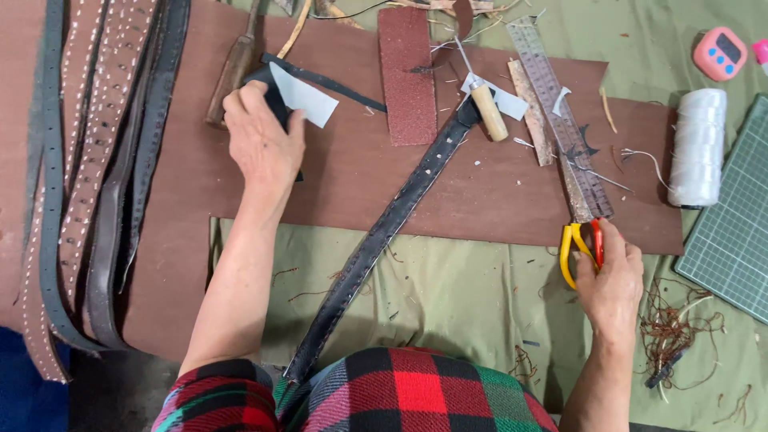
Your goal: Cutting and fitting a leather loop onto a belt
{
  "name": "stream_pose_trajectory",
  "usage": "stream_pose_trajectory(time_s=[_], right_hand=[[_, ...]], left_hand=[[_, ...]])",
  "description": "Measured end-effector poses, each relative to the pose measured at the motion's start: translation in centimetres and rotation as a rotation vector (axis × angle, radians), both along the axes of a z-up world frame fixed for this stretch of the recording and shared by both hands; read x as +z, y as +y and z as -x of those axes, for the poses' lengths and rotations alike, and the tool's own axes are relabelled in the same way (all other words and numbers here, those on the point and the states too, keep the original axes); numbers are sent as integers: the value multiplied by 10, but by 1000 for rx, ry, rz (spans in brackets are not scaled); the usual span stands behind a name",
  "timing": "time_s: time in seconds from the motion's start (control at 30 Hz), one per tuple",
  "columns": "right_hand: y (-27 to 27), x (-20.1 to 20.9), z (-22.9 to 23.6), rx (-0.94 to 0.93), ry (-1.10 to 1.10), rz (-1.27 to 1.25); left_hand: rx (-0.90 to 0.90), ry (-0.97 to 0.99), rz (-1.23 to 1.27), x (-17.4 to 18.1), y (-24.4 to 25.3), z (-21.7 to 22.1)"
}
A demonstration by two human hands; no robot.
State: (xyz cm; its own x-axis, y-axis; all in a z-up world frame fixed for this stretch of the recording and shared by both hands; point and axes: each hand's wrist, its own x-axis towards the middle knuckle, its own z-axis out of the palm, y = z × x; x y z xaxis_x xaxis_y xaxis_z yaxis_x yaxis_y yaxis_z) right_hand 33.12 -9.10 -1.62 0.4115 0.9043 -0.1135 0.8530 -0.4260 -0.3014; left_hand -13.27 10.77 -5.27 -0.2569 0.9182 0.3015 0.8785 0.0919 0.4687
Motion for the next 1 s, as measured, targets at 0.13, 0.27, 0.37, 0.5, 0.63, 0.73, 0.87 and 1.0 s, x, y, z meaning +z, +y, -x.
stream_pose_trajectory(time_s=[0.13, 0.27, 0.37, 0.5, 0.63, 0.73, 0.87, 1.0], right_hand=[[13, 13, -1, 48, 0, 92], [13, 25, 12, -142, 144, 50], [5, 19, 10, -266, 332, -74], [-15, 7, -6, -79, 1020, -353], [2, 17, 39, -88, 1235, -443], [11, 17, 67, -67, 1421, -418], [25, 25, 113, -43, 1547, -191], [43, 31, 145, 240, 1759, -223]], left_hand=[[48, -21, 124, -6, 8, 7], [-13, -124, 83, -2, 4, 23], [-48, -438, -42, -1, 4, 34], [47, -1372, 63, 90, -29, 10], [-80, -1634, 185, 127, -58, -10], [-62, -1606, 349, 144, -77, -31], [-467, -1695, 313, 122, -91, -50], [-694, -1574, 186, 112, -105, -87]])
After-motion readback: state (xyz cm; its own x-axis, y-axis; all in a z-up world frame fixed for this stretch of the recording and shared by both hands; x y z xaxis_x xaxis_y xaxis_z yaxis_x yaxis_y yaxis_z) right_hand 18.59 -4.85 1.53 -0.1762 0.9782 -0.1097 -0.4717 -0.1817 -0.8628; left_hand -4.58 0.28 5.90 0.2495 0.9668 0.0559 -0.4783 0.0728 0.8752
